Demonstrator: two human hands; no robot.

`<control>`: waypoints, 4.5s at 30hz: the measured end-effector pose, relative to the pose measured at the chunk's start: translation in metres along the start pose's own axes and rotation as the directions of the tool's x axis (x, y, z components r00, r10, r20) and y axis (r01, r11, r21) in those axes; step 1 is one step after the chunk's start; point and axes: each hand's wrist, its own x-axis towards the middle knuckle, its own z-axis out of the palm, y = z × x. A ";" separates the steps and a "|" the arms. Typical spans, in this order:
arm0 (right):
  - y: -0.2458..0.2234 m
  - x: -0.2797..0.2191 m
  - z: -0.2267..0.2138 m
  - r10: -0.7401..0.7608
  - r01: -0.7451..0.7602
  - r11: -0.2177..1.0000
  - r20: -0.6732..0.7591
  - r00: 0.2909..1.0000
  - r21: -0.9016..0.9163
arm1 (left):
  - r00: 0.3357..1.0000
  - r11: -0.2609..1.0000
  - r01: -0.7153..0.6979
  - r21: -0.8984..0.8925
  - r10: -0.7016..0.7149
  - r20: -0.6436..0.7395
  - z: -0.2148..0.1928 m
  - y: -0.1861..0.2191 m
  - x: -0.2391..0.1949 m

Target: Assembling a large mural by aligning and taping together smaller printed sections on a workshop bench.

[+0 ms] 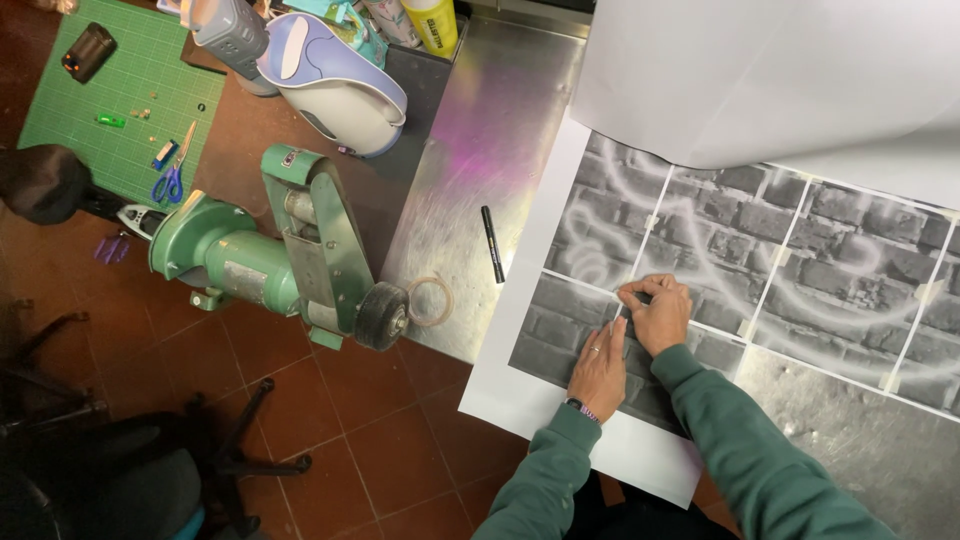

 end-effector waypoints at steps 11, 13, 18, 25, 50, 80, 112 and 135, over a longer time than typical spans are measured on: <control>-0.028 0.004 -0.009 -0.026 0.011 0.987 -0.090 0.996 -0.160 | 0.999 0.999 0.021 -0.042 -0.020 0.025 -0.007 0.005 0.002; -0.023 0.004 -0.012 -0.079 0.067 0.987 -0.076 0.994 -0.147 | 0.999 0.999 0.031 -0.035 -0.030 0.035 -0.007 0.006 0.000; 0.002 0.010 -0.023 -0.200 0.204 0.974 0.050 0.979 -0.104 | 0.997 0.997 0.059 -0.040 -0.057 0.042 -0.010 0.007 0.002; -0.025 0.007 -0.028 -0.239 0.232 0.961 -0.030 0.971 -0.149 | 0.999 0.998 0.039 -0.040 -0.038 0.018 -0.012 0.008 0.002; -0.011 -0.003 -0.053 -0.199 0.055 0.952 0.471 0.859 0.302 | 0.999 0.995 0.020 -0.093 -0.023 -0.030 -0.009 0.001 -0.002; -0.048 0.064 0.023 -0.344 0.191 0.910 0.412 0.843 0.369 | 0.976 0.938 0.212 0.276 -0.215 -0.018 -0.079 -0.054 0.029; -0.161 0.108 0.063 -0.358 0.642 0.755 0.739 0.571 -0.130 | 0.929 0.870 0.360 0.338 -0.369 -0.039 -0.095 -0.041 0.039; -0.112 0.078 0.086 -0.534 0.562 0.821 0.213 0.818 -0.099 | 0.886 0.843 0.413 0.346 -0.460 0.064 -0.094 -0.046 0.042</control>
